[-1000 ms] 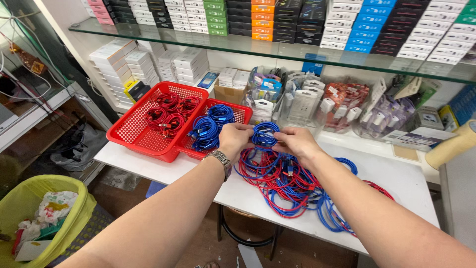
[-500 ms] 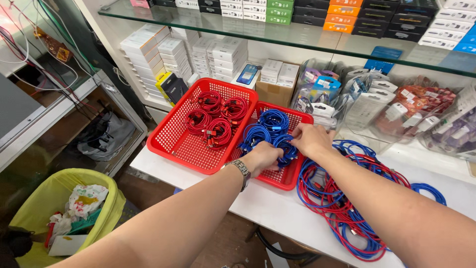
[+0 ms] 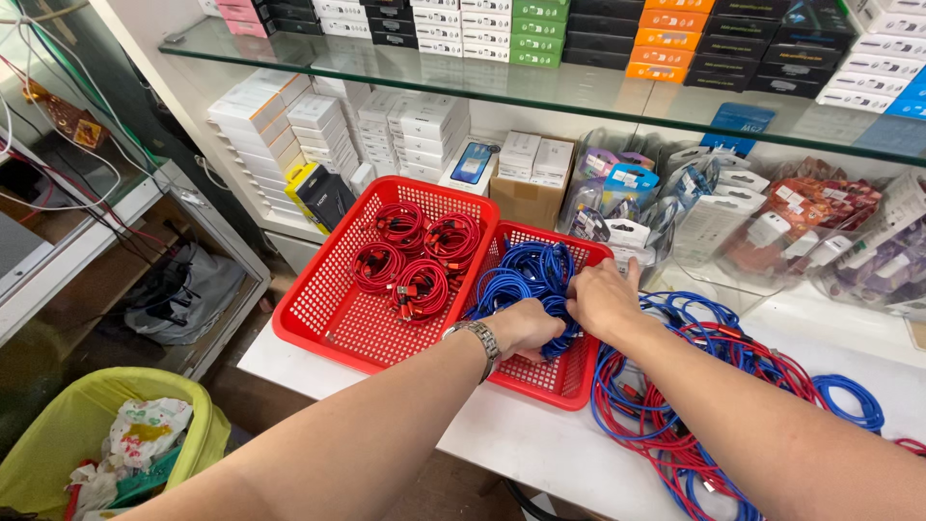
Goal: The person untangles and coils red and blue USB cables, then places them into red plastic baskets on a white table. The person handles the cables one at a time, separating them by color and organizing them into the baskets.
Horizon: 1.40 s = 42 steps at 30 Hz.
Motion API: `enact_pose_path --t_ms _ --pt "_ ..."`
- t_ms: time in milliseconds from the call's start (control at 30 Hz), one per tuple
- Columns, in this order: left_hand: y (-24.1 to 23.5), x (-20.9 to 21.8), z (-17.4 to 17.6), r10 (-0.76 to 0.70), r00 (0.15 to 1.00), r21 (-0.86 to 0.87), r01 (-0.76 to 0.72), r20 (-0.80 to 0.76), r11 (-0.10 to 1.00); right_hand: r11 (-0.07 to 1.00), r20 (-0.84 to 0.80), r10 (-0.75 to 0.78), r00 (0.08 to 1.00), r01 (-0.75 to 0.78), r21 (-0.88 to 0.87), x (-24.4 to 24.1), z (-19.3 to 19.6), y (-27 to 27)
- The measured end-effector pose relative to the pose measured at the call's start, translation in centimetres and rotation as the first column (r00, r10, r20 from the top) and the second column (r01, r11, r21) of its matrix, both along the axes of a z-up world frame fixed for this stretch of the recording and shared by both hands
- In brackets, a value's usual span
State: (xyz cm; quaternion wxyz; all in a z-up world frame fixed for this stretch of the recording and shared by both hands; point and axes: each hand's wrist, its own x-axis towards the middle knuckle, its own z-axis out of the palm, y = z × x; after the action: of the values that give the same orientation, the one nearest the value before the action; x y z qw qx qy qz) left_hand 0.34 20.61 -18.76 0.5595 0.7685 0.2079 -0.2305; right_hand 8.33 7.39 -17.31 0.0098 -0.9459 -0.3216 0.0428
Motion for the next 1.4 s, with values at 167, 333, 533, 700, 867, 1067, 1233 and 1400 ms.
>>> enact_pose_path --t_ms 167,333,533,700,867,1067,1233,1400 --pt "-1.3 0.6 4.5 0.092 0.992 0.317 -0.115 0.088 0.941 0.956 0.004 0.084 0.996 -0.082 0.282 1.3 0.2 -2.3" --pt "-5.8 0.9 5.9 0.231 0.930 0.273 -0.310 0.286 0.911 0.933 -0.132 0.111 0.985 -0.057 0.355 3.5 0.1 -7.5" --pt "-12.7 0.7 3.0 0.230 0.908 0.298 -0.342 0.351 0.891 0.972 -0.261 0.122 0.958 -0.063 0.225 3.9 -1.2 -16.2" --pt "-17.0 0.9 -0.8 0.068 0.967 0.303 -0.143 0.246 0.942 0.999 -0.311 -0.049 0.949 0.040 -0.036 1.5 -0.5 -22.3" --pt "-19.1 0.6 -2.8 -0.007 1.000 0.078 0.005 0.017 0.997 0.980 -0.266 0.188 0.946 -0.162 0.118 -0.4 -0.2 -24.7" --pt "-19.2 0.6 -1.8 -0.011 0.999 0.099 0.008 0.034 0.995 0.973 -0.339 0.228 0.913 -0.224 0.053 0.2 -3.0 -24.0" --pt "-19.2 0.6 0.5 0.103 0.994 0.088 -0.106 0.039 0.990 0.904 -0.440 0.121 0.890 0.084 0.418 2.4 -2.7 -23.8" --pt "-20.7 0.8 3.1 0.212 0.970 0.007 -0.215 0.118 0.977 0.486 -0.737 0.243 0.631 0.578 0.656 4.2 3.7 -24.0"
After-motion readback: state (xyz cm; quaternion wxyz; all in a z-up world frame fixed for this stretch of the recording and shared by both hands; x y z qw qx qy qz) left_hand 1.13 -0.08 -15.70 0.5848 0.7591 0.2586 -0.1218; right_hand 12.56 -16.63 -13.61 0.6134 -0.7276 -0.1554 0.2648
